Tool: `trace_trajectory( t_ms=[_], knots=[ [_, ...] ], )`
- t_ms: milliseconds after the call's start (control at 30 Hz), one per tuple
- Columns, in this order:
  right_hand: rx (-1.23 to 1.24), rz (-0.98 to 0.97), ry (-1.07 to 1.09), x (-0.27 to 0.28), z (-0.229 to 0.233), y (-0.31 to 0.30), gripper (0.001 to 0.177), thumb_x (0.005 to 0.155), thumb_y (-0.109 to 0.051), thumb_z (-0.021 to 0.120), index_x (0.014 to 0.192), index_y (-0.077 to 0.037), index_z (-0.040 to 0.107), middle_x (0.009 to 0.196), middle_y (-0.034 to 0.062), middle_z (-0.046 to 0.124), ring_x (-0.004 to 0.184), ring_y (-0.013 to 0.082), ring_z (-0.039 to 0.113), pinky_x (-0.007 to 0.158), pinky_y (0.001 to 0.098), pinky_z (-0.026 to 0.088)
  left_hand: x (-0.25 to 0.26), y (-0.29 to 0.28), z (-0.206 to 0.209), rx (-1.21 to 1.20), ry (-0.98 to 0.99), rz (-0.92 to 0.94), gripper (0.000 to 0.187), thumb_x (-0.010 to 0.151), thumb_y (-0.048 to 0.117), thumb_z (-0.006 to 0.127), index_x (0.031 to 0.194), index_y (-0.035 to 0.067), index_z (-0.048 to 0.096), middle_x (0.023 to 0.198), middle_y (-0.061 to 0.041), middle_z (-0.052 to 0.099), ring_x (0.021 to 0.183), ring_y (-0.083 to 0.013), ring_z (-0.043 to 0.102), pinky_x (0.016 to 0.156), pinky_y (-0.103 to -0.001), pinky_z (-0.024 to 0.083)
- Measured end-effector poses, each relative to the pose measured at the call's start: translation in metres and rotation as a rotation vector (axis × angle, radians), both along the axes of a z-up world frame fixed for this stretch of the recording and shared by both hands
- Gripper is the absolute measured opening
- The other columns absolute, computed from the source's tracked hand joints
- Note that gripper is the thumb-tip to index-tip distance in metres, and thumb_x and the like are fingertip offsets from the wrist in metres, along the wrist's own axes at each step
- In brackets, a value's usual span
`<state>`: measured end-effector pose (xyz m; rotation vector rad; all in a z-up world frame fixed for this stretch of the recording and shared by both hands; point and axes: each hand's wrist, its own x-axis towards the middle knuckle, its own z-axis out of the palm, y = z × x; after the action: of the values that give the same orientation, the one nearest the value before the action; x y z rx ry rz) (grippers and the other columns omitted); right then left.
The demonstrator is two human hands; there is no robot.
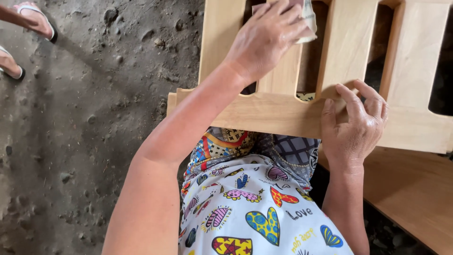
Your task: Sanding a wooden furniture component with sandpaper to smooth the surface.
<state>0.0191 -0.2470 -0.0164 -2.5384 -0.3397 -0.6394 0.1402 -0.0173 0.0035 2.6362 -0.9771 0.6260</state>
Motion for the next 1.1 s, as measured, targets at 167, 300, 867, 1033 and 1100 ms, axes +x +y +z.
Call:
trace_trajectory(
  t_ms=[167, 300, 867, 1033, 1100],
  knots=[
    [0.036, 0.018, -0.003, 0.001, 0.000, -0.001, 0.021, 0.100, -0.005, 0.072, 0.120, 0.000, 0.077, 0.132, 0.0204, 0.064, 0.114, 0.0395, 0.061, 0.101, 0.0518, 0.048, -0.025, -0.002, 0.010, 0.035, 0.115, 0.046, 0.021, 0.100, 0.027, 0.069, 0.115, 0.013, 0.072, 0.121, -0.003, 0.067, 0.129, -0.0311, 0.045, 0.092, -0.078, 0.041],
    [0.005, 0.006, -0.029, 0.002, -0.002, -0.001, 0.019, 0.099, -0.005, 0.074, 0.117, -0.002, 0.078, 0.130, 0.0165, 0.064, 0.111, 0.0377, 0.063, 0.098, 0.0506, 0.049, -0.077, -0.004, 0.003, 0.241, 0.154, -0.004, 0.037, 0.097, 0.028, 0.069, 0.133, 0.022, 0.066, 0.143, -0.007, 0.059, 0.133, -0.0417, 0.050, 0.101, -0.072, 0.043],
    [0.001, 0.008, 0.010, 0.003, 0.005, 0.002, 0.022, 0.096, -0.003, 0.074, 0.117, 0.000, 0.079, 0.130, 0.0196, 0.064, 0.113, 0.0397, 0.061, 0.101, 0.0531, 0.047, -0.053, 0.008, -0.012, 0.107, 0.144, -0.111, 0.035, 0.100, 0.037, 0.084, 0.131, 0.026, 0.072, 0.158, -0.019, 0.035, 0.133, -0.0360, 0.057, 0.110, -0.052, 0.044],
    [-0.002, 0.018, 0.017, 0.003, 0.003, 0.001, 0.020, 0.100, -0.004, 0.074, 0.118, 0.002, 0.078, 0.131, 0.0213, 0.063, 0.117, 0.0396, 0.060, 0.103, 0.0533, 0.046, -0.020, 0.009, -0.013, 0.138, 0.113, 0.024, 0.041, 0.097, 0.042, 0.084, 0.134, 0.030, 0.070, 0.141, -0.015, 0.053, 0.118, -0.0310, 0.059, 0.089, -0.047, 0.048],
    [0.005, 0.022, 0.022, 0.002, 0.004, 0.001, 0.020, 0.101, -0.005, 0.074, 0.119, 0.001, 0.078, 0.131, 0.0218, 0.063, 0.116, 0.0399, 0.060, 0.103, 0.0535, 0.045, -0.011, 0.004, -0.016, 0.091, 0.093, 0.069, 0.038, 0.094, 0.044, 0.084, 0.128, 0.030, 0.073, 0.135, -0.012, 0.056, 0.116, -0.0315, 0.057, 0.085, -0.047, 0.048]
  ],
)
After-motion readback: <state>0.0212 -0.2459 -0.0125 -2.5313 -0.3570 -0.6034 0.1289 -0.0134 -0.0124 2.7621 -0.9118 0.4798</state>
